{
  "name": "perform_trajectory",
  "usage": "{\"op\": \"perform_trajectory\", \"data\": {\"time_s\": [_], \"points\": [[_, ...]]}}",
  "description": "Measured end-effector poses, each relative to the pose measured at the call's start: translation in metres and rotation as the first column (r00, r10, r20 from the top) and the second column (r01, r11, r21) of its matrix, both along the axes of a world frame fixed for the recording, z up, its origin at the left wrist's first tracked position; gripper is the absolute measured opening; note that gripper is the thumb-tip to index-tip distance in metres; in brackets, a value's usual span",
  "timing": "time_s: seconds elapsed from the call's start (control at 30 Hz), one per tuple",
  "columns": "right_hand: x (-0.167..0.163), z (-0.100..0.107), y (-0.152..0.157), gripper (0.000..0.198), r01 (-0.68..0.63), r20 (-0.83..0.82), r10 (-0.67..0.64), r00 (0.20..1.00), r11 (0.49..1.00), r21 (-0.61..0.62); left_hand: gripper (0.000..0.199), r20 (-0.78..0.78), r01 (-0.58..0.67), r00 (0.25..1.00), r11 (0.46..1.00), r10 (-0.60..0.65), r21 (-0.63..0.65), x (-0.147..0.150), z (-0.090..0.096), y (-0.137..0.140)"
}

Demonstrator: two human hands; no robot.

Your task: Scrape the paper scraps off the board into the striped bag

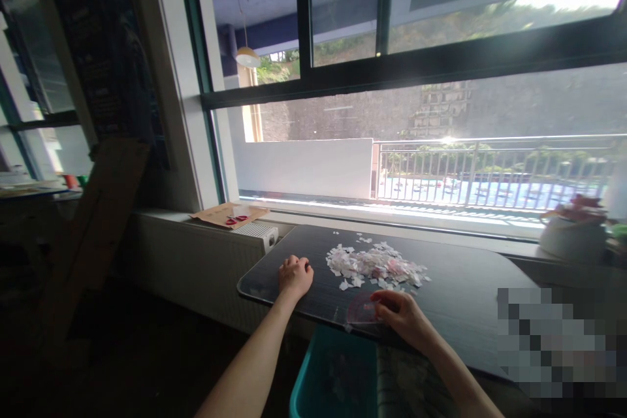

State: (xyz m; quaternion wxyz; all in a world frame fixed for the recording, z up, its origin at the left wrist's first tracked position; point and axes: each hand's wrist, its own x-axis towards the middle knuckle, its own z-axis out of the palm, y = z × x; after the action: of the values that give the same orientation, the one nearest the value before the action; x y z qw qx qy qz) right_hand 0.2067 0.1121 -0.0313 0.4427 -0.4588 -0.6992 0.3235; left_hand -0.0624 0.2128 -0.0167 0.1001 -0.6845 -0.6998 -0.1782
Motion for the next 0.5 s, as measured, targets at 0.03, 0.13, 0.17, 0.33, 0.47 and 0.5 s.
{"op": "perform_trajectory", "data": {"time_s": [0.03, 0.13, 0.17, 0.33, 0.47, 0.5], "points": [[0.000, 0.000, 0.000, 0.025, -0.015, -0.003, 0.015, 1.000, 1.000, -0.010, 0.024, 0.001, 0.000, 1.000, 1.000, 0.000, 0.000, 0.000, 0.000, 0.000], [0.001, -0.003, 0.001, 0.026, -0.017, -0.016, 0.016, 1.000, 1.000, -0.023, 0.024, 0.004, 0.000, 1.000, 1.000, 0.000, -0.001, 0.000, 0.000, 0.000], [0.002, -0.004, 0.003, 0.029, 0.006, -0.023, -0.007, 1.000, 1.000, -0.020, 0.024, 0.004, 0.000, 1.000, 1.000, 0.000, 0.000, 0.000, 0.000, 0.000], [0.002, -0.010, 0.025, 0.046, 0.191, -0.050, -0.190, 0.980, 0.982, 0.004, 0.024, 0.002, 0.000, 1.000, 1.000, 0.000, 0.003, 0.000, 0.000, -0.001], [-0.011, -0.007, 0.038, 0.044, 0.232, -0.015, -0.232, 0.973, 0.971, 0.051, 0.024, -0.002, -0.003, 1.000, 1.000, 0.003, 0.007, 0.000, 0.000, -0.002], [-0.014, -0.006, 0.039, 0.042, 0.238, 0.001, -0.238, 0.971, 0.969, 0.066, 0.024, -0.003, -0.003, 1.000, 1.000, 0.003, 0.007, 0.000, 0.000, -0.002]]}}
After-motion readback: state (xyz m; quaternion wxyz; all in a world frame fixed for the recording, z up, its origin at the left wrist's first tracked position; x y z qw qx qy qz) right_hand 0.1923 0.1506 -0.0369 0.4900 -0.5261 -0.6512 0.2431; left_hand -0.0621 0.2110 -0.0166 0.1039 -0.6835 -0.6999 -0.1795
